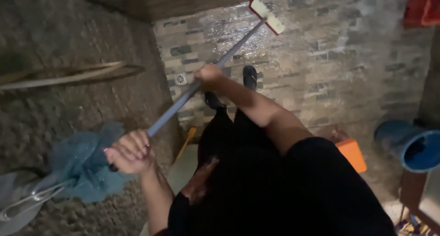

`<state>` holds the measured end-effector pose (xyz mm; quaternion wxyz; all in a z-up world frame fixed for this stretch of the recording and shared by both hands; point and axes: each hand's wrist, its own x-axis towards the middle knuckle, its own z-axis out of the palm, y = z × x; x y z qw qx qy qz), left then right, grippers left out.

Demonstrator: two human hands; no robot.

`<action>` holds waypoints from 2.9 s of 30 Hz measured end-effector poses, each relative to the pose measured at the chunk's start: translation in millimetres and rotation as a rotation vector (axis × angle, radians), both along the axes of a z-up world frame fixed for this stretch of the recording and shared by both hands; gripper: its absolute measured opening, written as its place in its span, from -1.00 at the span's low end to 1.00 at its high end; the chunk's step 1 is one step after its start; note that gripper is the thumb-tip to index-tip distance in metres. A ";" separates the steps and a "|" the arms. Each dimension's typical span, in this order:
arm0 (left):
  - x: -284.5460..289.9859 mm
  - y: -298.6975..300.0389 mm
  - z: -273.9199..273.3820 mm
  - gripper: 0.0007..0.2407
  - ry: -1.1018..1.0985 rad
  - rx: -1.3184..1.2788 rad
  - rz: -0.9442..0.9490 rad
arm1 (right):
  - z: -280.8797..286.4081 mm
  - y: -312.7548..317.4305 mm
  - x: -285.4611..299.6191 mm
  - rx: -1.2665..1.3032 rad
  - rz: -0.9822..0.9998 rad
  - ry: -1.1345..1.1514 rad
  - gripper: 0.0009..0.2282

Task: The person scrubs the bathroom floor tiles with a long-handled brush, pouring water from a scoop and bucket to rinse the surface. They move a plastic stool and handle a cleaning product sachet during the process.

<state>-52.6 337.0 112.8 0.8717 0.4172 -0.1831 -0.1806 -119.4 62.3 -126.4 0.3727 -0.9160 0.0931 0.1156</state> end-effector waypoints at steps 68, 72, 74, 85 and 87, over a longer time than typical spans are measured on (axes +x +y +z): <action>-432.9 -743.4 -393.7 -0.40 -0.133 0.799 -0.731 | -499.6 -706.0 -806.6 1.113 -2.422 -0.697 -0.59; -418.4 -729.4 -423.7 -0.39 -0.060 0.724 -0.741 | -528.7 -728.9 -814.3 1.214 -2.503 -0.832 -0.59; -404.1 -740.1 -434.1 -0.42 -0.077 0.756 -0.735 | -533.3 -730.2 -817.8 0.849 -2.519 -0.593 -0.57; -411.2 -792.3 -404.7 -0.46 0.030 0.830 -0.976 | -488.8 -571.6 -844.9 -0.019 -2.665 -0.107 -0.78; -454.3 -809.8 -386.2 -0.56 -0.302 0.777 -1.026 | -469.1 -510.0 -852.2 0.067 -2.720 0.059 -0.80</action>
